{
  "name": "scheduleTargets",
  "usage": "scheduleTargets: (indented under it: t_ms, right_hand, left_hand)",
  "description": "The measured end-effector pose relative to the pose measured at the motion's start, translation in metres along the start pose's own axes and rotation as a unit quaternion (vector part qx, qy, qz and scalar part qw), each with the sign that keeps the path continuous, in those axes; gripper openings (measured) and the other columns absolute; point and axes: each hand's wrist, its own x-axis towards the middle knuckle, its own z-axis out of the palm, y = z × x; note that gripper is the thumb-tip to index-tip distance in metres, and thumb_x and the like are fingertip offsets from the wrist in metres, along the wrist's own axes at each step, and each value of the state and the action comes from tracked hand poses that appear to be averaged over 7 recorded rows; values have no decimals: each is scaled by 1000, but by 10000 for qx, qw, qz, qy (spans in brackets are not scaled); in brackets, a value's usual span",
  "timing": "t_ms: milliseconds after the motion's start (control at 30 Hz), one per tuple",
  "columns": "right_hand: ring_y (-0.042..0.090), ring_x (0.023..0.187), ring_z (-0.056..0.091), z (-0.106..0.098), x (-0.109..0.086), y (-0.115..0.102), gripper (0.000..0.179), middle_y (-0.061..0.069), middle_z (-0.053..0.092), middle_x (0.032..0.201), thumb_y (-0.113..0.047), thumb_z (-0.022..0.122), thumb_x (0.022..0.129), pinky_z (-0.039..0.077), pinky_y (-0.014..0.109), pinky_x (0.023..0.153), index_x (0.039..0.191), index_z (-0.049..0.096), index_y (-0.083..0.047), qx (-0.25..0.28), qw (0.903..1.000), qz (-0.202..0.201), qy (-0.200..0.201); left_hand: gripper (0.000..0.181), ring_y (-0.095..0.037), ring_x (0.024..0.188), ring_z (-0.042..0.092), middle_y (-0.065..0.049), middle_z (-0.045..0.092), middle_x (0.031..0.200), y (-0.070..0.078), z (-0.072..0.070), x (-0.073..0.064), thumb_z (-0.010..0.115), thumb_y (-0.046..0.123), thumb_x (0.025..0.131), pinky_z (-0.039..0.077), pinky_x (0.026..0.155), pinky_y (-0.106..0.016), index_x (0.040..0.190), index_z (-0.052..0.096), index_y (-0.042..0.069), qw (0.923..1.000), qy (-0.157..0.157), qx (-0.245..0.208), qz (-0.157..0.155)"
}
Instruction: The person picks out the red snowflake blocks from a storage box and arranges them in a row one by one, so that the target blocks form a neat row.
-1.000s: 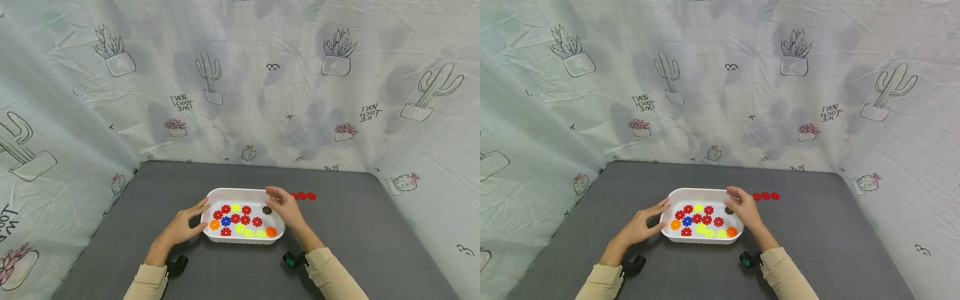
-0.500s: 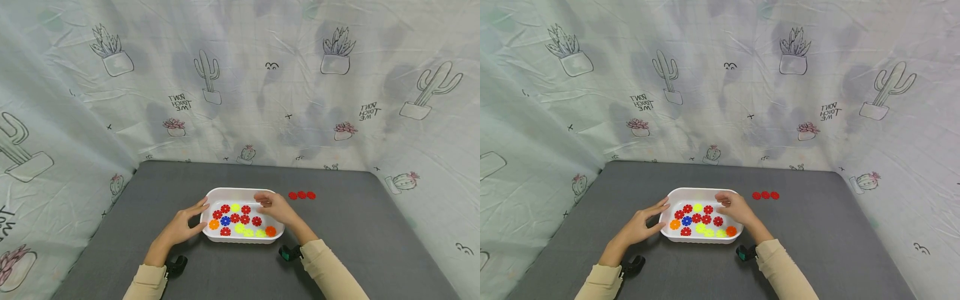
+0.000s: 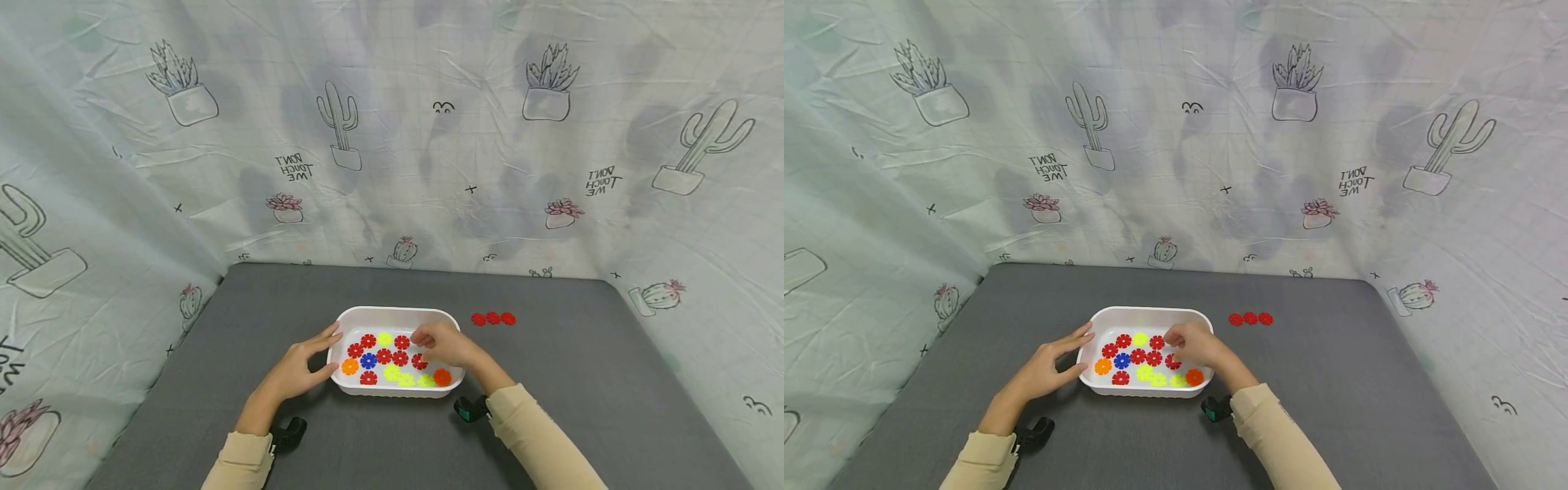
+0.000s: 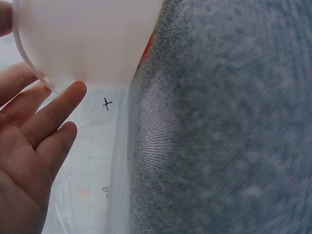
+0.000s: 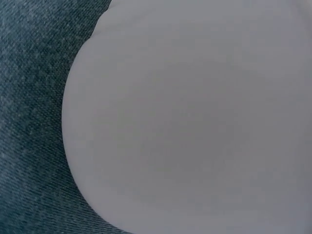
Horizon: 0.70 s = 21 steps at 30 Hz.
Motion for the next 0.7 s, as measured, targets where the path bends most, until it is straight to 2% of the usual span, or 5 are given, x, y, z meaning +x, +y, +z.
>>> scheduleTargets:
  t_ms: [167,400,700]
  right_hand:
    - [23,93,61,2,0,-4,27,8,68,102,7,68,77,53,40,87,102,67,-2,-455,9987,123,-208]
    - [19,89,58,6,5,-4,28,5,67,97,8,70,73,53,38,86,99,68,-3,-901,9951,270,-296]
    - [15,78,49,15,6,-2,25,0,59,84,5,75,73,48,28,72,93,69,-8,-1555,9875,36,-275]
  left_hand:
    - [55,-33,128,48,-7,42,148,-1,0,0,69,23,84,42,98,-56,134,54,7,10000,-26,10,-53]
    - [54,-34,128,48,-9,41,148,-1,-1,0,69,22,85,42,98,-57,134,54,6,10000,-21,-83,23]
    - [54,-34,128,49,-9,42,148,0,-1,1,68,22,85,42,98,-56,134,54,5,10000,-33,39,58]
